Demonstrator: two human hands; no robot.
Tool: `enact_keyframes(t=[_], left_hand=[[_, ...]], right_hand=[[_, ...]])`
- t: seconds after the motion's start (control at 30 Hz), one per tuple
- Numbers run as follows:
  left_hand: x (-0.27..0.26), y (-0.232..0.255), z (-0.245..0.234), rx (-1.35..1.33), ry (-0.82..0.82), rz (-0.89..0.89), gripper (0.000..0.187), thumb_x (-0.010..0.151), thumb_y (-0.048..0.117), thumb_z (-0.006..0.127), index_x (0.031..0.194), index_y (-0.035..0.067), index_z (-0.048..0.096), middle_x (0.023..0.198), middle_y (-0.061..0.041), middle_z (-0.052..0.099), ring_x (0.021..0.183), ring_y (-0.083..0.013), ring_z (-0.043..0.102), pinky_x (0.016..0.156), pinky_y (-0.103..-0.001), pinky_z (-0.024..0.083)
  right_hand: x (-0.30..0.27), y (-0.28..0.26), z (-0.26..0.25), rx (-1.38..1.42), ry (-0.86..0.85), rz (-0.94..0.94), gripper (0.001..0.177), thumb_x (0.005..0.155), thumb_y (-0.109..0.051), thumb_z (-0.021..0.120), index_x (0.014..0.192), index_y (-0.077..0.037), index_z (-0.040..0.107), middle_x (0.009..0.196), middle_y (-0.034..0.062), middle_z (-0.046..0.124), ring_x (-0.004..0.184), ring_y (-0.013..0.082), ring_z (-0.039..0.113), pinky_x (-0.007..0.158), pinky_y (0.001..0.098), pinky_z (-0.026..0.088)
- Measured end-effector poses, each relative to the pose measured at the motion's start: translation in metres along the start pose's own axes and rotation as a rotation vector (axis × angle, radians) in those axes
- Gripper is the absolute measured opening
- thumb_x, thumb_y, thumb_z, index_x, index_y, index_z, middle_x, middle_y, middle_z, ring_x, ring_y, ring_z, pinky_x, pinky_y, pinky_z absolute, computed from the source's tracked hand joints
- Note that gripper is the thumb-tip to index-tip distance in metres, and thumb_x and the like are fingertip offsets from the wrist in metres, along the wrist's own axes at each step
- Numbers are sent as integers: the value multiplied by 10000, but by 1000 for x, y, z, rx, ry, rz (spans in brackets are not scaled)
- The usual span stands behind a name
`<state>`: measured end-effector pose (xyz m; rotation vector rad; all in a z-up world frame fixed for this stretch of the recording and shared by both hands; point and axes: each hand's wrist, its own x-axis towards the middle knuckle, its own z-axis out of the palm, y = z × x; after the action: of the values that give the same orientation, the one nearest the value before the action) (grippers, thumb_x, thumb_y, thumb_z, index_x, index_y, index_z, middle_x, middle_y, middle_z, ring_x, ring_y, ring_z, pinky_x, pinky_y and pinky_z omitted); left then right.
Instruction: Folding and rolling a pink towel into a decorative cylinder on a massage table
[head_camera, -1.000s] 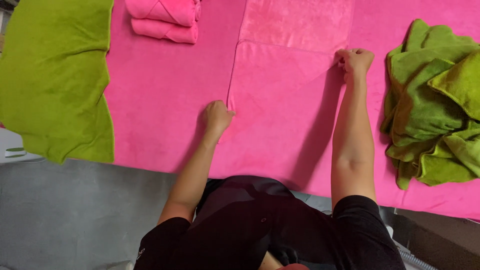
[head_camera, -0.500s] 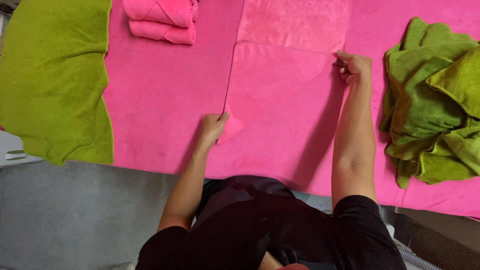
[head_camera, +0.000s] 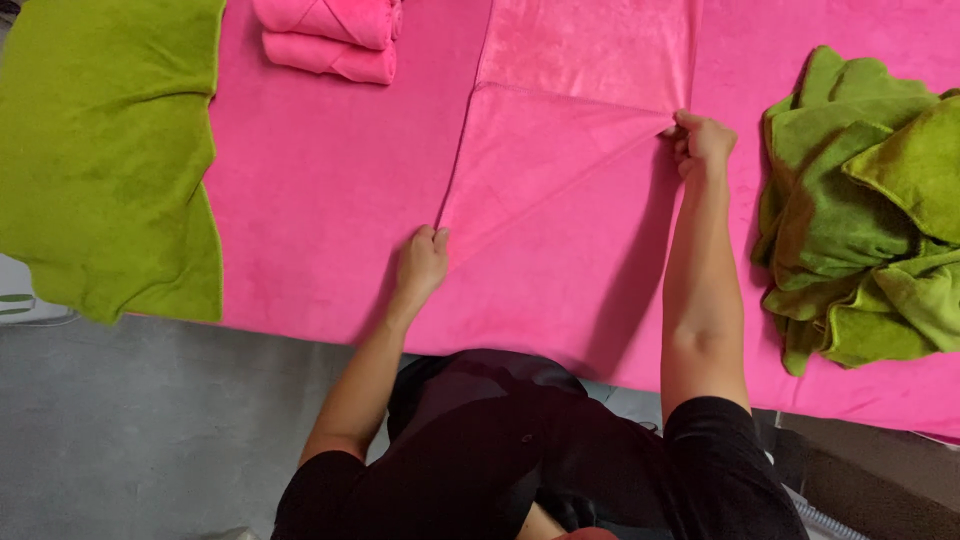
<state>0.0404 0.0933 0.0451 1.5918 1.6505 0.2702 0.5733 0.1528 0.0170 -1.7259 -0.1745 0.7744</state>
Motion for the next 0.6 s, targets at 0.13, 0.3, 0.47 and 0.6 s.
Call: enact_keyframes(t=[0.13, 0.3, 0.47, 0.6], left_hand=[[-2, -25, -32, 37, -57, 88, 440, 1085, 407, 521, 996, 9, 687, 937, -319, 716, 1017, -540, 693, 814, -617, 540], [-27, -63, -96, 86, -130, 143, 423, 1092, 368, 548, 980, -27, 652, 905, -357, 680, 991, -578, 668, 747, -650, 482], [-63, -117, -157, 400, -163, 83, 443, 1082, 489, 511, 956, 86, 647, 827, -295, 718, 908, -505, 733, 739, -589, 552], [-77, -107, -171, 504, -155, 83, 485, 1093, 515, 488, 985, 68, 640, 813, -316, 718, 885, -508, 745, 760, -574, 569]], right_hand=[[-52, 4, -4, -28, 9, -11, 145, 864, -171, 827, 807, -104, 711, 645, 107, 713, 370, 150, 536, 335, 277, 356], [-135, 62, -14, 56, -7, 5, 177, 925, -154, 756, 796, -122, 639, 588, 89, 650, 360, 137, 506, 357, 255, 349], [-270, 109, -25, 64, 22, 188, 258, 973, -175, 727, 753, -105, 612, 553, 99, 583, 351, 169, 437, 352, 251, 325], [-310, 112, -24, 93, 32, 183, 237, 962, -156, 767, 817, -103, 586, 585, 124, 618, 299, 153, 407, 298, 239, 275]])
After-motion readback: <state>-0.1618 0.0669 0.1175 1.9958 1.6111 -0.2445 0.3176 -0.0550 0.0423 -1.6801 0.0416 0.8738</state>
